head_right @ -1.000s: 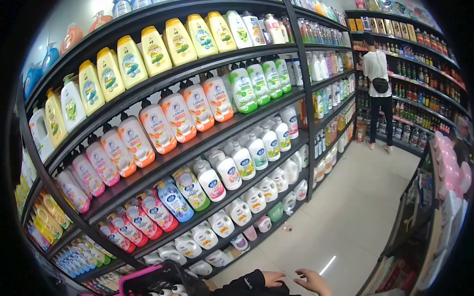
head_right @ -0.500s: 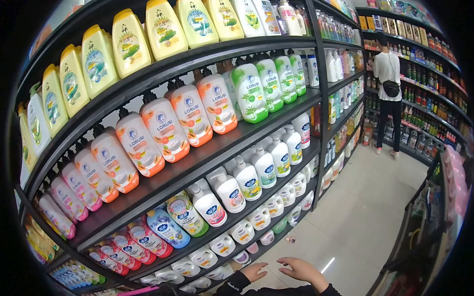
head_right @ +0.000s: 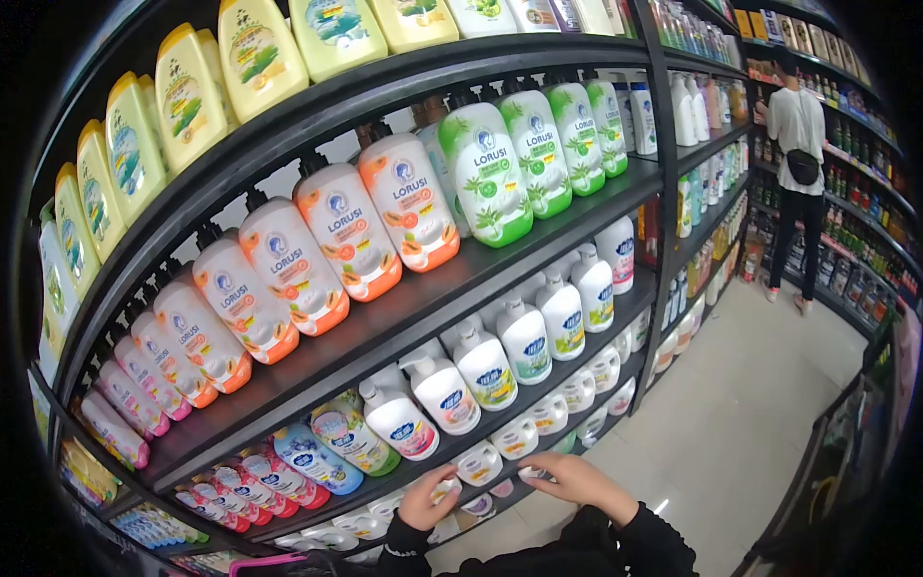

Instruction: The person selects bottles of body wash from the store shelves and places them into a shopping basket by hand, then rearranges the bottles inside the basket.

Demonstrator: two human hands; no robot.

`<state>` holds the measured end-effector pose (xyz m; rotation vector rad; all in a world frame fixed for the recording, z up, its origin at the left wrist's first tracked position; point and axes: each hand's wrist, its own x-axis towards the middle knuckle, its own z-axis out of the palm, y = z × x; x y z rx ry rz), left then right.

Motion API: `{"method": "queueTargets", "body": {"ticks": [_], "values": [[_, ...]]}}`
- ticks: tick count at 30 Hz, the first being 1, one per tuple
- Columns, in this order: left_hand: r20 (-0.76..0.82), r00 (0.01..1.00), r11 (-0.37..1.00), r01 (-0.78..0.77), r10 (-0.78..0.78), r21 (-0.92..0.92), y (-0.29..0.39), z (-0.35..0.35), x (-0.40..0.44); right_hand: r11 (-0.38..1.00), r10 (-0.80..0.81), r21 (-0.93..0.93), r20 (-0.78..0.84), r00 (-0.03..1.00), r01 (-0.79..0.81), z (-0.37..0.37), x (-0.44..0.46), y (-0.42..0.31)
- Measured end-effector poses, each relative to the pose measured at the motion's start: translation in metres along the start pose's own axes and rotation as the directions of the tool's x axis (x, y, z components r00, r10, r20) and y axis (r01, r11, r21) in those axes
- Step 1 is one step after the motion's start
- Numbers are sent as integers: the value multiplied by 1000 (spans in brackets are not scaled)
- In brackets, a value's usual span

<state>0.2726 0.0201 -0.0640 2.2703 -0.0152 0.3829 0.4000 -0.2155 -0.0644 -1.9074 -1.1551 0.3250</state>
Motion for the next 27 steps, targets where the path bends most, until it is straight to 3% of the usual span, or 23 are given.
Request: {"method": "queueTargets", "body": {"ticks": [3,5,9,14,16,20,22,27], "values": [[-145,988,996,-70,62,-49,26,-3,40,991,-129,39,-32,991,130,-40,27,12],[-206,972,994,-104,111,42,48,-7,70,988,-148,28,-91,985,151,-68,40,18],[-388,854,935,-348,347,71,76,-7,138,968,-207,98,-207,956,231,-126,65,32],[-528,774,848,-501,350,-172,119,-5,220,942,-303,30,-360,882,335,-197,99,28],[-571,736,788,-570,363,-233,133,-6,251,885,-453,-136,-479,752,446,-218,115,25],[-639,741,815,-492,206,-308,146,-10,298,834,-550,-249,-460,697,493,-244,151,20],[-630,764,858,-411,140,-308,144,-12,322,769,-635,-409,-410,654,491,-249,173,20],[-576,812,844,-372,95,-385,145,-17,350,732,-672,-466,-367,644,498,-242,207,34]]}}
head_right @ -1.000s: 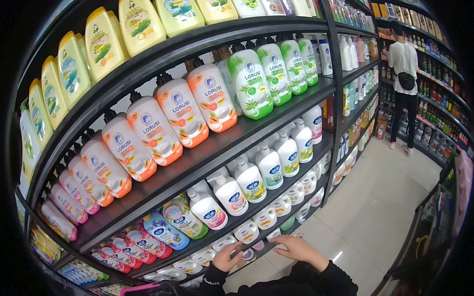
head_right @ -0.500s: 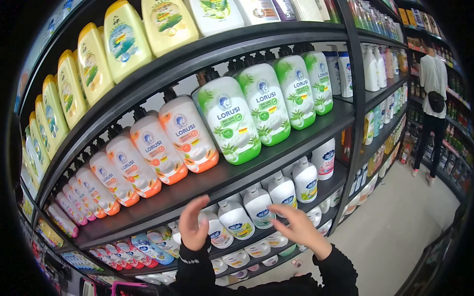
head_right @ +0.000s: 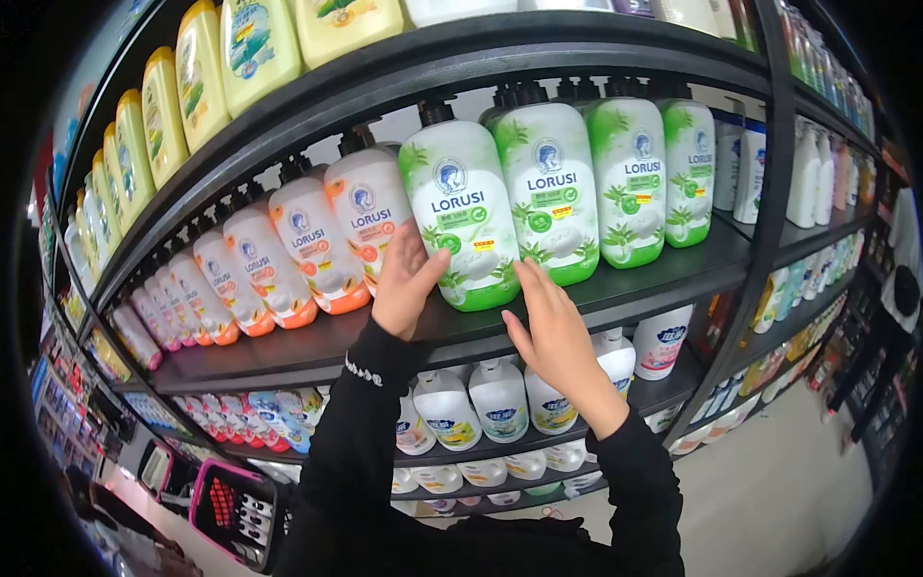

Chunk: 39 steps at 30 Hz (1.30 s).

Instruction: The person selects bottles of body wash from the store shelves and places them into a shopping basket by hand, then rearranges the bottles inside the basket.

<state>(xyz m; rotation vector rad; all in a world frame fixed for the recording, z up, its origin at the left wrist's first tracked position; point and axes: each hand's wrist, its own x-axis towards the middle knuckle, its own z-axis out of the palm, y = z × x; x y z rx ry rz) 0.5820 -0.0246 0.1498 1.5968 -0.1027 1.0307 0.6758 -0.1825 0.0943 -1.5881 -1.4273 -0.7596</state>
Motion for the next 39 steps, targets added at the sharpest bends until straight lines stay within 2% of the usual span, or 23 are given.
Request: {"method": "queueTargets", "body": {"ticks": [1,4,6,8,11,15,20,22,24,26,28,31,39], "values": [[45,999,1000,26,-26,-10,0,1,3,1000,23,13,-5,1000,-23,3,2,2],[41,995,995,95,-95,5,-17,-2,13,999,35,25,2,999,-35,7,5,1],[69,996,997,67,-65,-23,-20,-3,17,999,32,24,13,999,-33,9,6,1],[102,985,988,147,-142,-46,-22,-3,18,1000,26,4,1,1000,-26,10,5,2],[129,987,995,102,-99,-19,-21,-3,19,999,30,46,-42,999,-28,12,5,3],[86,993,997,83,-82,-4,-13,0,16,991,65,120,-27,998,-61,11,6,3],[168,978,990,134,-126,-35,-1,3,11,969,116,228,-67,991,-98,11,7,5],[166,983,994,92,-82,-54,-1,4,11,969,112,227,-72,991,-93,11,10,5],[166,984,992,85,-70,-89,0,4,11,967,166,202,-37,986,-155,10,14,5],[162,982,989,109,-93,-97,-2,3,11,971,156,187,-5,988,-152,10,17,6],[159,981,986,132,-114,-106,-3,3,12,990,105,92,-3,994,-104,12,18,6],[165,984,989,93,-74,-111,-4,3,12,996,90,-7,34,995,-90,13,19,-2],[64,997,997,-33,37,-66,-8,6,9,994,103,-33,41,994,-101,24,19,-8]]}}
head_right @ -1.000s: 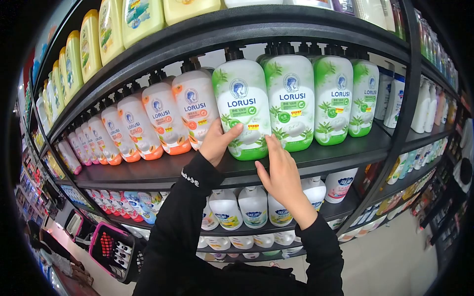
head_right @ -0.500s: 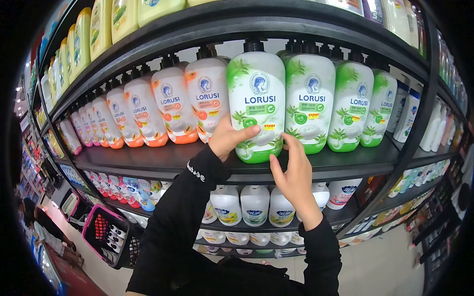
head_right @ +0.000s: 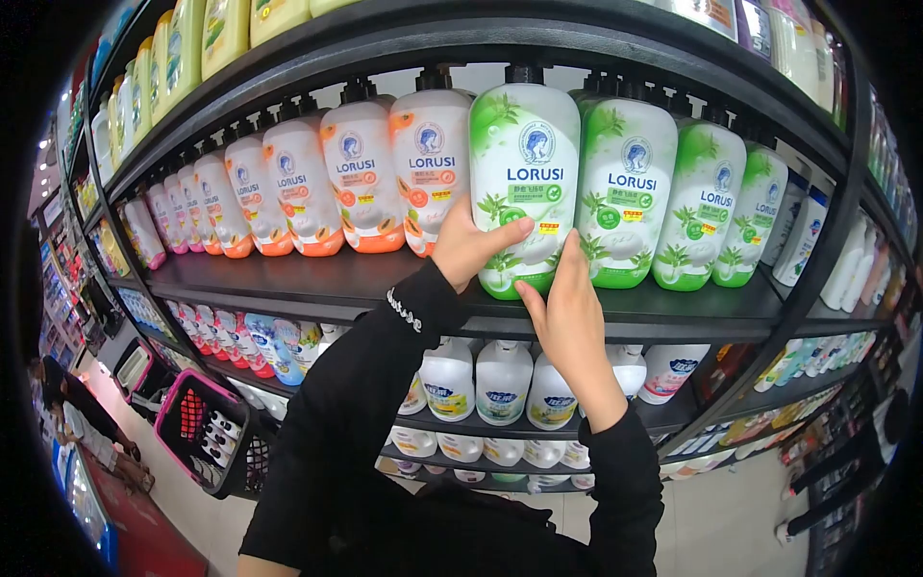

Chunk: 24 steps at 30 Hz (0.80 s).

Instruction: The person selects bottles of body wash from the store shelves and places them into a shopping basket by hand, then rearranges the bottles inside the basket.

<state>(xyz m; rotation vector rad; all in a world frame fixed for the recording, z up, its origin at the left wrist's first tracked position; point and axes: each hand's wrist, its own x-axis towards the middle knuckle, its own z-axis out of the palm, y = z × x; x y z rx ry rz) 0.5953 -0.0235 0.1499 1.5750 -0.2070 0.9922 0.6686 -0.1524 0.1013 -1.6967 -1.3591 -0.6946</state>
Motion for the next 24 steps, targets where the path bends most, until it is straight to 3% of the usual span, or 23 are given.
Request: {"method": "queueTargets", "body": {"ticks": [5,8,14,24], "values": [[-3,1000,997,-4,3,-71,8,2,-5,994,-7,111,-22,1000,9,-6,0,-3],[20,995,977,102,-100,-186,17,4,-10,967,18,252,40,999,-27,-11,-1,-4],[70,978,954,209,-198,-215,36,9,-22,938,34,346,24,999,-40,-20,-11,-22],[158,957,896,284,-243,-341,45,5,-56,976,21,215,56,998,-33,-37,-40,-58]]}}
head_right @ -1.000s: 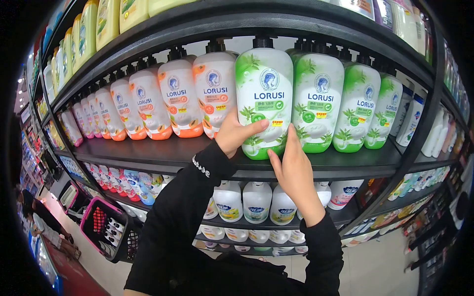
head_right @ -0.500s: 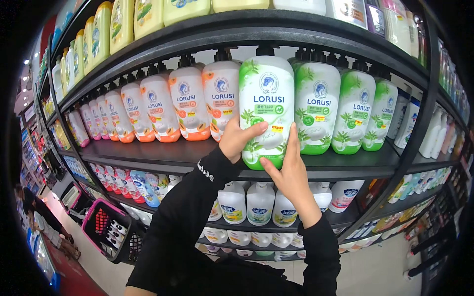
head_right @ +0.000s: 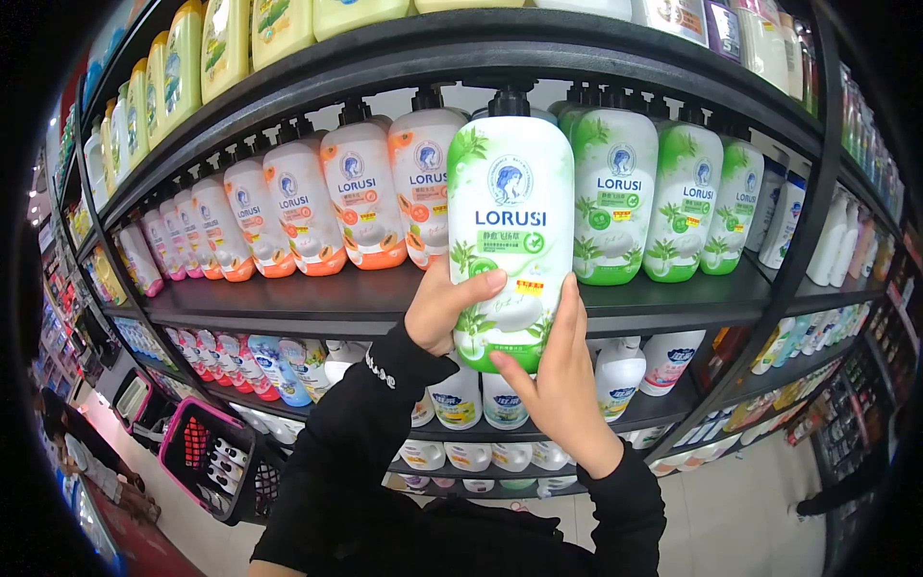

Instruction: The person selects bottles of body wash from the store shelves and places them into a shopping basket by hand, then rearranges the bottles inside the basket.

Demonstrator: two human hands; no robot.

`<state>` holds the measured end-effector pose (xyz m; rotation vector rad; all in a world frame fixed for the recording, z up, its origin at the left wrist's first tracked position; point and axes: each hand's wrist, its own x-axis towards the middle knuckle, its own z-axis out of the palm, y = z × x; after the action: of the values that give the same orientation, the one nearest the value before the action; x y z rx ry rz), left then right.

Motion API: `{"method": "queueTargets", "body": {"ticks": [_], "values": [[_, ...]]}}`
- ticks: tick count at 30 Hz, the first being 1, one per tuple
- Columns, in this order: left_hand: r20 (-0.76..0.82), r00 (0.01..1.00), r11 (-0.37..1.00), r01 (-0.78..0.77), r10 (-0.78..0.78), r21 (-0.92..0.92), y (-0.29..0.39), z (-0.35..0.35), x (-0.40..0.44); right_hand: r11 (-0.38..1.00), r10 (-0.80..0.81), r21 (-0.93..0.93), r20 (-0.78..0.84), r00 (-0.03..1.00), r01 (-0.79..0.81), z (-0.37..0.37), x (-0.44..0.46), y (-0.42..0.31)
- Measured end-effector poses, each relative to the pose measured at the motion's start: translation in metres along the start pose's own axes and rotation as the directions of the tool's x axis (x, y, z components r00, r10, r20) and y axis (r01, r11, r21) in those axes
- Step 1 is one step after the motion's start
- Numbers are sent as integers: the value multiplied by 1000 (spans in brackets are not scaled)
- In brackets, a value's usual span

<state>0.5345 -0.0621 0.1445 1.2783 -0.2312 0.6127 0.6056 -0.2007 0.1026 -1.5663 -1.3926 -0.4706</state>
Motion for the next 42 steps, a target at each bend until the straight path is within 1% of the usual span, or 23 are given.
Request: {"method": "queueTargets", "body": {"ticks": [3,5,7,9,11,13,15,17,19,20,21,23,24,26,29,31,33,35,37,38,40,42], "values": [[9,1000,999,23,-23,-31,-1,-2,-17,999,5,-37,16,1000,-4,4,-14,-10],[18,999,998,49,-48,-48,1,-4,-31,1000,21,-22,14,1000,-20,8,-23,-20],[-1,999,999,35,-35,-41,1,-10,-45,998,6,-69,44,999,-3,11,-31,-33],[-19,1000,998,20,-21,-51,6,-13,-63,996,-2,-91,41,999,6,19,-39,-43],[-41,999,999,-11,10,-44,13,-21,-81,993,-53,-98,61,997,59,27,-44,-59],[-47,999,998,-4,1,-55,26,-28,-100,997,-26,-66,69,997,30,39,-52,-75],[-46,999,1000,-20,19,-12,38,-41,-122,994,-82,-70,61,995,86,54,-58,-95],[-38,999,1000,6,-5,16,55,-54,-145,996,-75,-44,62,995,78,71,-64,-117],[-53,998,999,-29,31,26,70,-68,-171,994,-103,-32,33,994,104,91,-71,-141],[-73,996,998,-50,52,24,78,-74,-183,995,-92,-29,34,995,93,101,-76,-154],[-74,996,999,-39,41,21,86,-80,-196,996,-86,-13,32,996,87,110,-81,-167],[-49,999,998,26,-24,54,102,-94,-219,997,-71,-4,32,997,71,127,-91,-190],[-45,999,998,33,-31,49,106,-100,-230,997,-73,-5,22,997,73,135,-96,-202],[-40,999,995,-9,13,100,114,-112,-252,998,-67,-10,12,998,67,151,-105,-223],[-43,999,995,3,1,98,130,-126,-278,997,-70,-17,7,998,70,169,-116,-250],[-24,1000,996,22,-20,89,140,-135,-292,997,-78,-4,14,997,78,178,-119,-265],[-30,999,994,-40,43,101,145,-141,-306,998,-63,-17,23,998,63,185,-126,-278],[-8,999,994,-41,42,104,150,-149,-318,998,-49,-36,37,998,51,192,-133,-289],[17,1000,989,1,-4,151,153,-154,-330,1000,-3,29,70,998,1,197,-142,-298],[21,1000,989,19,-23,149,154,-156,-336,1000,4,22,81,997,-5,200,-147,-301],[11,1000,992,28,-29,119,153,-157,-349,999,-52,-2,69,996,52,203,-159,-308],[-2,1000,996,26,-26,89,152,-157,-363,999,-32,10,97,995,31,204,-168,-318]]}}
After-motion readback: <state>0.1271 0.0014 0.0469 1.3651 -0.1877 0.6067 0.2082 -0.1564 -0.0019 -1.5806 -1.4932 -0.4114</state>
